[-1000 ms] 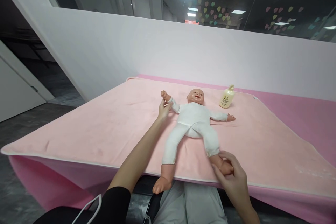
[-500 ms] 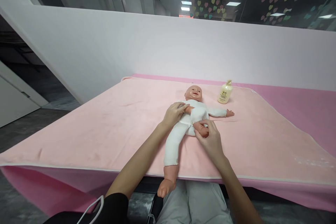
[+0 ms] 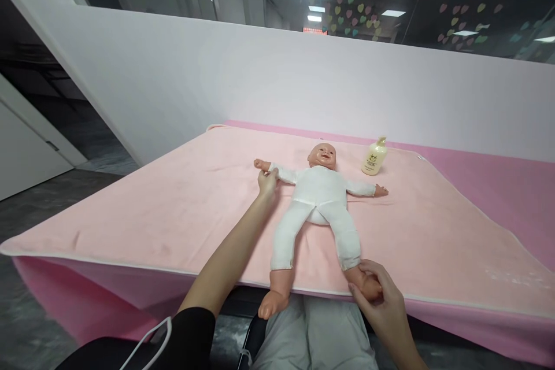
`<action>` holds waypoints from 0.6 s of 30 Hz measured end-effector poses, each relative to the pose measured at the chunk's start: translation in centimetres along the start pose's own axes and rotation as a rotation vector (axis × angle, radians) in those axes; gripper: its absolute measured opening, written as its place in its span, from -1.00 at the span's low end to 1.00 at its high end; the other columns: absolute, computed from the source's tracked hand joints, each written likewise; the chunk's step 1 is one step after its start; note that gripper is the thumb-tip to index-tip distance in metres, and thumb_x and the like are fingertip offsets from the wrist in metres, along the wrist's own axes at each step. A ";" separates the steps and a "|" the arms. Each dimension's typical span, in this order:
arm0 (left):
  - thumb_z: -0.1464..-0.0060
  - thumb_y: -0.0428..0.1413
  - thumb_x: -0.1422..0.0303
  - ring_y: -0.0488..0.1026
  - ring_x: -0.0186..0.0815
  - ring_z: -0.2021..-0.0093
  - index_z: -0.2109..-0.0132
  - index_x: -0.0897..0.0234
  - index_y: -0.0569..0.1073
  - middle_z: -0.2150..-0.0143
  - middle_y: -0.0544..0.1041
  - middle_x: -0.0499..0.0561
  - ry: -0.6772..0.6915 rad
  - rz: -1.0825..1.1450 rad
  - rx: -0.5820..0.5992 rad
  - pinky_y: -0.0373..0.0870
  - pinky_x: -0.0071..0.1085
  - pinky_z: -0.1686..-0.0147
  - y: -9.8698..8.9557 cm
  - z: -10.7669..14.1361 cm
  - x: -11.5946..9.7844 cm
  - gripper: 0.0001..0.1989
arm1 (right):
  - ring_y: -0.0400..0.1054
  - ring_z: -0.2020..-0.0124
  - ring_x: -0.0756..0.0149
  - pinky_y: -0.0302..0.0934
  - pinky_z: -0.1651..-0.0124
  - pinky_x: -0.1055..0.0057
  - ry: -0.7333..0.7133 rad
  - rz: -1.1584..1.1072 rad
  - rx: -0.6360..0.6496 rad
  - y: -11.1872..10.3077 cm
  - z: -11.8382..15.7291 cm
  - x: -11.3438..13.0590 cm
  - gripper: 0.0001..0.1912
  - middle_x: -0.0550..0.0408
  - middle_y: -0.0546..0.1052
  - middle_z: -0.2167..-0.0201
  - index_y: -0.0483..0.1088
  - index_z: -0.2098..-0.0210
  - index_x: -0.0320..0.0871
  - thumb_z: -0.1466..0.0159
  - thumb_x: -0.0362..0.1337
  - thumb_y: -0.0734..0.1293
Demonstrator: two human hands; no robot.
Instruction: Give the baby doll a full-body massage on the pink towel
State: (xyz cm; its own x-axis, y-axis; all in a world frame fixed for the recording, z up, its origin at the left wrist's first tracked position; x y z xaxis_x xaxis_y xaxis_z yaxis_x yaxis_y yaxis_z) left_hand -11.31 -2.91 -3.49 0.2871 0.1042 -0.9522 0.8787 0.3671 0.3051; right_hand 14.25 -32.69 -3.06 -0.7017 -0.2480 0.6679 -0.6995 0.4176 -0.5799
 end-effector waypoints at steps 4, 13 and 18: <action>0.04 0.10 0.43 0.44 -0.29 0.18 0.08 0.28 0.30 0.12 0.42 0.10 0.170 -0.093 -0.007 0.40 -0.38 0.23 0.6 1.5 -1.8 -0.67 | 0.39 0.23 0.27 0.30 0.19 0.40 -0.004 -0.039 0.012 -0.2 -1.4 0.6 -0.74 0.04 0.47 0.26 0.30 0.19 -0.11 -0.12 -0.25 0.33; 0.01 0.04 0.50 0.36 -0.26 0.03 -0.01 0.19 0.39 0.06 0.42 0.04 0.861 -0.615 0.680 0.30 -0.28 0.02 5.8 9.3 -4.5 -0.61 | 0.35 0.24 0.25 0.23 0.19 0.36 -0.025 -0.166 -0.015 1.0 -11.2 4.2 -0.76 0.06 0.47 0.26 0.32 0.25 -0.10 -0.07 -0.24 0.34; 0.00 0.02 0.53 0.35 -0.25 0.04 -0.05 0.22 0.37 0.05 0.41 0.06 0.882 -0.730 0.698 0.31 -0.28 0.03 5.4 9.0 -4.6 -0.57 | 0.34 0.25 0.26 0.22 0.17 0.34 0.009 -0.230 -0.029 3.7 -13.0 3.6 -0.77 0.09 0.46 0.27 0.30 0.28 -0.11 -0.05 -0.24 0.34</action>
State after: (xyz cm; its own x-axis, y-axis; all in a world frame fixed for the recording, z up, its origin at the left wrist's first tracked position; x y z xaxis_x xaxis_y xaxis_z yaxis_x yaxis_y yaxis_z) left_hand -4.47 -9.76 2.61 -0.4358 0.7425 -0.5087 0.8095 0.0762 -0.5822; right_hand 10.94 -20.68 3.26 -0.5226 -0.3318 0.7854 -0.8369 0.3754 -0.3983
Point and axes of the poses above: each hand's wrist, its own z-axis away from the middle knuckle, its own y-axis out of the palm, x = y × z, the point moved 5 cm from there along -z, towards the middle knuckle
